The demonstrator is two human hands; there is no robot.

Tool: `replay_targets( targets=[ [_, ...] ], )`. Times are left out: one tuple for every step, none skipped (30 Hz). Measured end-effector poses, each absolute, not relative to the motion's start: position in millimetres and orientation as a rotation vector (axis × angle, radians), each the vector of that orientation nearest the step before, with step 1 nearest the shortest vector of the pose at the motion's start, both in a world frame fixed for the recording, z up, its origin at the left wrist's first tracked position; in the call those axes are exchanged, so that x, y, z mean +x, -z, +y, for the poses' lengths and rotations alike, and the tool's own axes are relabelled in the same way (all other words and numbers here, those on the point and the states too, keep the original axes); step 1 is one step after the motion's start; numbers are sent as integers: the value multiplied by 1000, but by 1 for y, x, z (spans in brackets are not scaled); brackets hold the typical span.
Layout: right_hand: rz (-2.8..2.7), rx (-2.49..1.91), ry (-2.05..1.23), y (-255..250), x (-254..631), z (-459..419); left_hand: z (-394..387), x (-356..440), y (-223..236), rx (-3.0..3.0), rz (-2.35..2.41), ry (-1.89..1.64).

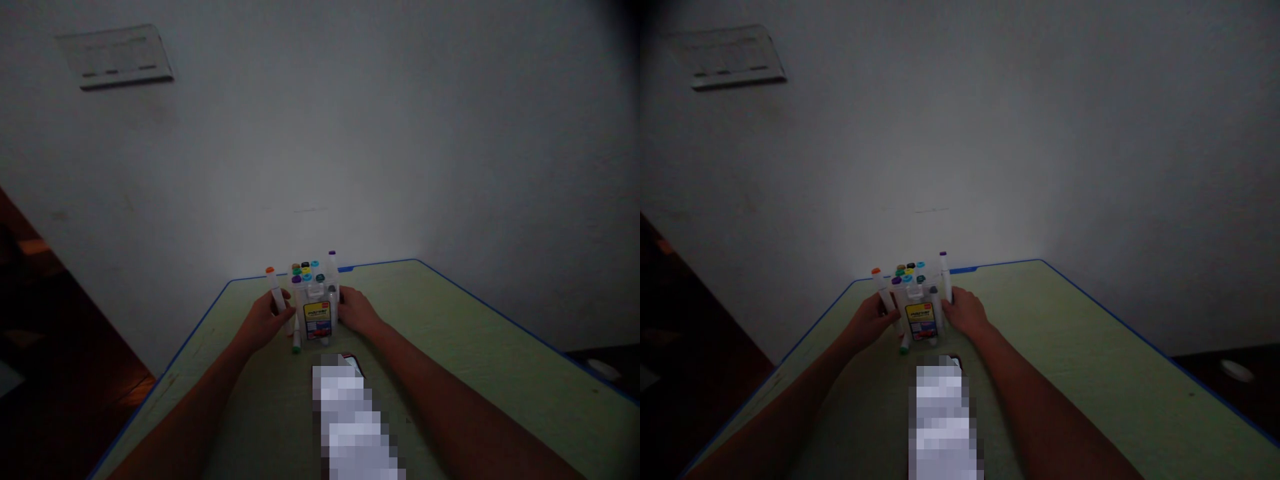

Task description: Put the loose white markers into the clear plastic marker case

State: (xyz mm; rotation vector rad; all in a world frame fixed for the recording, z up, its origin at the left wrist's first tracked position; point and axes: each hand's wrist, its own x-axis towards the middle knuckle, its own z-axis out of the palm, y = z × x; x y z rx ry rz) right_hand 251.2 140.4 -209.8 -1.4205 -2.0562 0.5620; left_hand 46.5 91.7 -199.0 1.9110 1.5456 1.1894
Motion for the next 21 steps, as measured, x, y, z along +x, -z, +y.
replay_targets(
  targets=[
    [-2061,-1416,-560,210,251,141,92,46,199,1904,1538,-1195],
    [-2065,-1409,-555,210,251,141,92,46,200,1900,1534,-1198],
    [-2068,-1403,-548,210,251,141,93,46,200,1897,1532,-1199],
    [-2069,-1400,-544,210,251,141,93,46,200,1897,1531,-1199],
    [-2069,-1400,-540,211,251,141,92,46,200,1896,1531,-1198],
    [-2069,-1398,-539,211,252,141,92,46,199,1897,1534,-1196],
    [-2068,-1397,-537,211,252,141,92,47,199,1900,1541,-1190],
    [-2069,-1401,-536,211,252,141,92,47,199,1906,1550,-1184],
    [-2070,-1406,-533,210,252,141,92,47,198,1913,1560,-1179],
    [-2071,-1408,-532,210,252,141,92,47,198,1919,1567,-1175],
    [-2071,-1410,-534,210,252,141,92,46,199,1922,1568,-1173],
    [-2068,-1414,-540,210,251,141,92,46,199,1922,1562,-1173],
    [-2063,-1416,-549,210,251,141,93,45,199,1921,1553,-1175],
    [-2057,-1415,-558,210,251,141,93,45,200,1920,1545,-1176],
    [-2053,-1411,-564,210,251,141,93,44,200,1919,1539,-1178],
    [-2051,-1409,-564,210,251,141,93,44,200,1920,1533,-1180],
    [-2051,-1407,-561,210,251,141,93,44,201,1918,1528,-1183],
    [-2052,-1407,-559,210,250,141,93,44,201,1913,1526,-1186],
    [-2055,-1407,-556,210,250,141,93,45,201,1909,1529,-1187],
    [-2056,-1411,-554,210,250,141,93,45,201,1909,1531,-1187],
    [-2058,-1412,-553,210,250,141,93,45,200,1911,1533,-1187]
  ],
)
